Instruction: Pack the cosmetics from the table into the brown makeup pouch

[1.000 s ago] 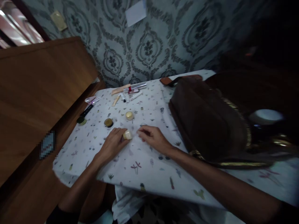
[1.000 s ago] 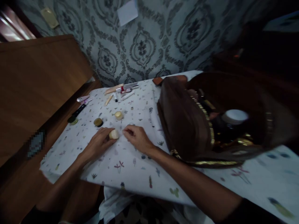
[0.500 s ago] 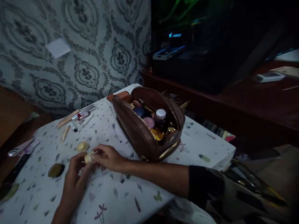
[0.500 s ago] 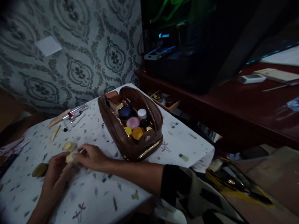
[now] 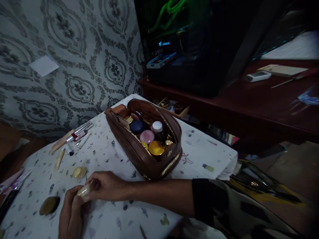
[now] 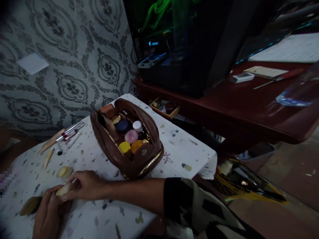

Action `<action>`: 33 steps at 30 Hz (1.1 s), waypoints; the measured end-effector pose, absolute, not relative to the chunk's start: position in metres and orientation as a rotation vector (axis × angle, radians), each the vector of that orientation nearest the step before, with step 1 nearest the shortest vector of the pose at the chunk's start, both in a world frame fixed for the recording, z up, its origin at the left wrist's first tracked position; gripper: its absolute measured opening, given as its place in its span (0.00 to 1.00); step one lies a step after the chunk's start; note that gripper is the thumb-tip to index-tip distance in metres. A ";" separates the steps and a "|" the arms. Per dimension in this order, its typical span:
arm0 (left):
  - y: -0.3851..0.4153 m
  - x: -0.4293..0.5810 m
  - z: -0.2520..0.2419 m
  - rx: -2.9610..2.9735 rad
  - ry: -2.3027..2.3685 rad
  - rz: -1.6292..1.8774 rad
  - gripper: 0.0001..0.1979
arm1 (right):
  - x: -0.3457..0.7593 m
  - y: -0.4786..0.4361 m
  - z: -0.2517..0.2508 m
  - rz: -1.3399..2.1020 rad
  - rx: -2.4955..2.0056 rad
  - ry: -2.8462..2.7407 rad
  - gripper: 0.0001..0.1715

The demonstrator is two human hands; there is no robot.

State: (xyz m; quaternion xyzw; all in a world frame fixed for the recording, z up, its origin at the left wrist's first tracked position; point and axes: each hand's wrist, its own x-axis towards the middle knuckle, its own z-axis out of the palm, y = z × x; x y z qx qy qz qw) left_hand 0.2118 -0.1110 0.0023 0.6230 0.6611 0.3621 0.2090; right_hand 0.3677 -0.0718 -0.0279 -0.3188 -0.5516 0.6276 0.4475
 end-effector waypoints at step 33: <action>-0.101 0.229 0.003 1.945 1.698 1.327 0.19 | 0.366 -0.070 -0.017 1.898 -0.562 -0.946 0.16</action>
